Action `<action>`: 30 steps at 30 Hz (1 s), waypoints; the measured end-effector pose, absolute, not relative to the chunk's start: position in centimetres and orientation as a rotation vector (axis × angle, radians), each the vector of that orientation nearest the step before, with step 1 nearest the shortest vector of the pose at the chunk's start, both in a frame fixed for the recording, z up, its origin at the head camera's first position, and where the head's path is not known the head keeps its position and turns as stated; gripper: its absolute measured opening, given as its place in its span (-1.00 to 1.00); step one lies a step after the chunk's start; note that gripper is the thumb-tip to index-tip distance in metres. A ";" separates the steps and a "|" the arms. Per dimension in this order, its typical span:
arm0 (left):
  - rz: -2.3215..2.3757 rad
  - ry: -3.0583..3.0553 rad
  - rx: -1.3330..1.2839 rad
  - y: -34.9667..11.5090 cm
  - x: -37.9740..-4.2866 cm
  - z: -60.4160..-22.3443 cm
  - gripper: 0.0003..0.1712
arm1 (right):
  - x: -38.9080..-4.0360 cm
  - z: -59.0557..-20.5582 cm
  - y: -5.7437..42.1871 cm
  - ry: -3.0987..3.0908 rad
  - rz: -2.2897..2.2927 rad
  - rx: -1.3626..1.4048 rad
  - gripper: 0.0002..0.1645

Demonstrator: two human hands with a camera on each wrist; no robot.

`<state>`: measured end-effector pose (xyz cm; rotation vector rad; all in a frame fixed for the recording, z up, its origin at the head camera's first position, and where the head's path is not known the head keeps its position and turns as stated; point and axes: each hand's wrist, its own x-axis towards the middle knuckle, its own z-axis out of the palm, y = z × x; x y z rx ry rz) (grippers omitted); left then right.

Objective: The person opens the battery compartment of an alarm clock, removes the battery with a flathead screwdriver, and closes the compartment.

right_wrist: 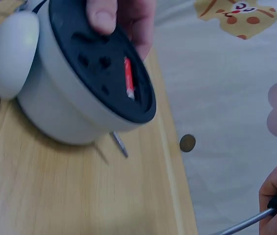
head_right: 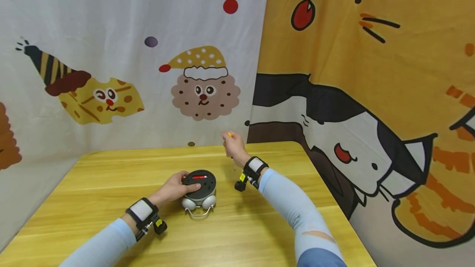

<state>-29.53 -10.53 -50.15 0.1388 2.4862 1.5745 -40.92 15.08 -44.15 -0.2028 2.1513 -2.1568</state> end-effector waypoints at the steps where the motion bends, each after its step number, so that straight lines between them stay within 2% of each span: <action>1: 1.574 2.485 0.137 -10.5 -29.5 -50.2 -0.35 | -40.9 -44.1 15.1 2.125 -2.164 -0.202 -0.41; 4: 1.560 2.488 0.127 -10.6 -29.5 -50.2 -0.32 | -40.7 -43.8 15.2 2.049 -2.192 -0.191 -0.32; 15: 1.548 2.499 0.121 -10.5 -29.4 -50.0 -0.31 | -40.0 -42.7 14.7 1.950 -2.417 -0.125 -0.41; 30: 1.481 2.513 0.094 -10.4 -29.7 -49.9 -0.29 | -39.0 -41.8 14.2 1.853 -2.504 -0.168 -0.29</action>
